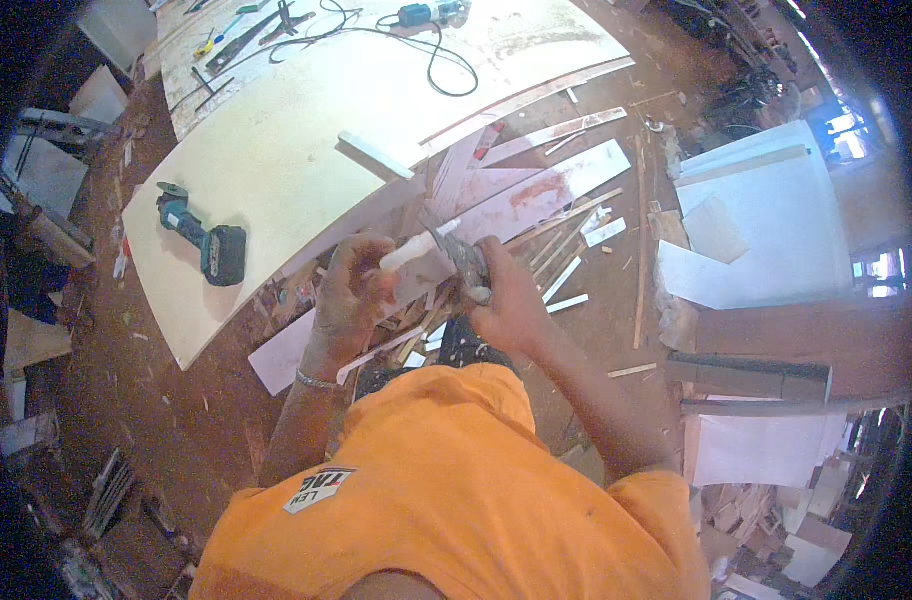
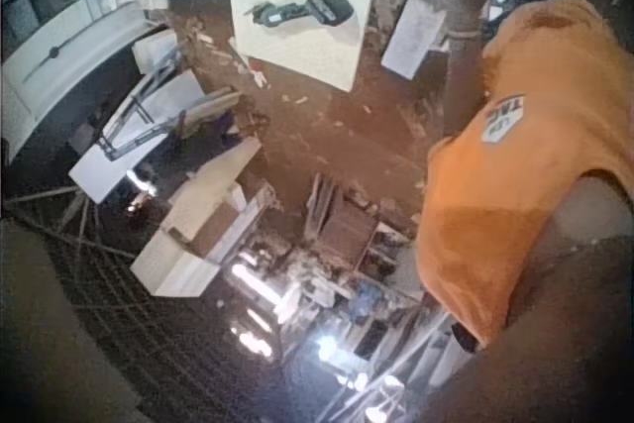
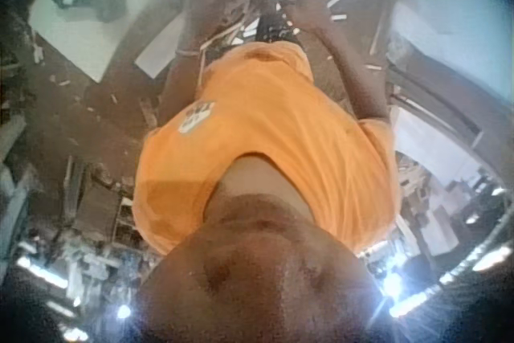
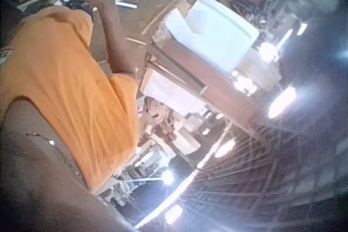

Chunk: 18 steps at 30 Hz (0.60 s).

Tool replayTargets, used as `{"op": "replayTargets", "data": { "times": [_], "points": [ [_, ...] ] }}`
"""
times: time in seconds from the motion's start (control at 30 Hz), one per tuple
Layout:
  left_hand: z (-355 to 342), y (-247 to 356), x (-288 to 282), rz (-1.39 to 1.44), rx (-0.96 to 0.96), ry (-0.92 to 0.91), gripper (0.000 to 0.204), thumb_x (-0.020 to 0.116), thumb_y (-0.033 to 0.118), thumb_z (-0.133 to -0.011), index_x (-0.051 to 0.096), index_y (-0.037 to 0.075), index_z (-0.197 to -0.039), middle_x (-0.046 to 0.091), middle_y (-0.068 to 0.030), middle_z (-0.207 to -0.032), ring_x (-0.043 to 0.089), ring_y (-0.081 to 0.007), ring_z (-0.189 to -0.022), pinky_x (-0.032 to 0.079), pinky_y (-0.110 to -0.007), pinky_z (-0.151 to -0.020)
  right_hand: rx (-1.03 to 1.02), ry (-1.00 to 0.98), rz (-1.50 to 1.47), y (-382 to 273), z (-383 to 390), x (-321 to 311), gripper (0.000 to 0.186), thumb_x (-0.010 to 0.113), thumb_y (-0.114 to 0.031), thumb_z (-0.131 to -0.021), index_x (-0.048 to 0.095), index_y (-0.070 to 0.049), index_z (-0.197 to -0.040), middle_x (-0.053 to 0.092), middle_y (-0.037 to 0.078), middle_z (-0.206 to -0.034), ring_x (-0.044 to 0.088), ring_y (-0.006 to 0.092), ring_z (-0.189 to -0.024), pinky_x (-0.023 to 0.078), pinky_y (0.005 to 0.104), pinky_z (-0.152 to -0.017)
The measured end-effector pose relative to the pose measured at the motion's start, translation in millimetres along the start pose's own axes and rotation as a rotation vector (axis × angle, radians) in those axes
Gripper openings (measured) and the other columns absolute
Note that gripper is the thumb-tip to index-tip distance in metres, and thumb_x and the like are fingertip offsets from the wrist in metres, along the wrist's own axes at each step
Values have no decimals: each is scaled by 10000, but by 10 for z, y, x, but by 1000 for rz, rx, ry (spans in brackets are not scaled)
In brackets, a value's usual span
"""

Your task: The person applies adhesive to a small wooden block and then trims a piece of laminate or thin wood using a small saw and pliers.

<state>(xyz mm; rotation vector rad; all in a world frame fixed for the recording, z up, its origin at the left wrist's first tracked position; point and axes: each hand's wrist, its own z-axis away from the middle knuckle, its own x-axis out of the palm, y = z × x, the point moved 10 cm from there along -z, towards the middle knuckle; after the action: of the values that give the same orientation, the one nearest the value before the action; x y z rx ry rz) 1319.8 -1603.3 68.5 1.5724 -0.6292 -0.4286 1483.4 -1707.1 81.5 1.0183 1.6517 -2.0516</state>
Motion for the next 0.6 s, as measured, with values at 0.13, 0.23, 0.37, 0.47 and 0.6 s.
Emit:
{"op": "replayTargets", "data": {
  "times": [0.13, 0.23, 0.37, 0.47, 0.6],
  "points": [
    [-585, -321, 182, 327, -264, 49, 340, 614, 389, -1025, 625, 73, -1150, 548, 6, -748, 504, -86, -596, 459, -257, -521, -126, -45, -7, 174, -701, -235, 525, 690, -148, -731, 493, -2, -1195, 624, 288, -1044, 619, 508, -973, 496, 521, -835],
    [-914, -863, 571, 920, -703, 22, 306, 607, 360, -1031, 617, 57, -1073, 461, 33, -683, 391, -54, -485, 352, -208, -408, -327, -31, 51, 473, -1359, -431, 529, 709, -178, -693, 516, -8, -1154, 603, 231, -977, 609, 468, -938, 492, 500, -807],
    [-1397, -1458, 902, 1057, -861, 72, 400, 551, 424, -1058, 607, 28, -1060, 424, 38, -677, 391, -61, -518, 337, -210, -423, -612, -95, 121, 953, -2175, -570, 547, 743, -211, -643, 512, -31, -1105, 553, 196, -932, 574, 431, -880, 461, 505, -749],
    [-1709, -1416, 897, 863, -719, 313, 513, 496, 532, -1061, 595, 31, -1105, 500, 14, -750, 435, -77, -598, 389, -233, -492, -584, -200, 71, 1177, -2589, -536, 562, 744, -212, -635, 500, -27, -1107, 554, 203, -939, 572, 437, -880, 461, 507, -756],
    [-1997, -1106, 724, 197, -603, 380, 494, 469, 527, -1071, 612, 54, -1092, 561, 0, -780, 462, -93, -573, 392, -246, -520, -533, -290, -43, 1231, -2866, -500, 535, 703, -180, -649, 497, -21, -1116, 555, 226, -957, 568, 459, -902, 465, 510, -774]
  ]
}}
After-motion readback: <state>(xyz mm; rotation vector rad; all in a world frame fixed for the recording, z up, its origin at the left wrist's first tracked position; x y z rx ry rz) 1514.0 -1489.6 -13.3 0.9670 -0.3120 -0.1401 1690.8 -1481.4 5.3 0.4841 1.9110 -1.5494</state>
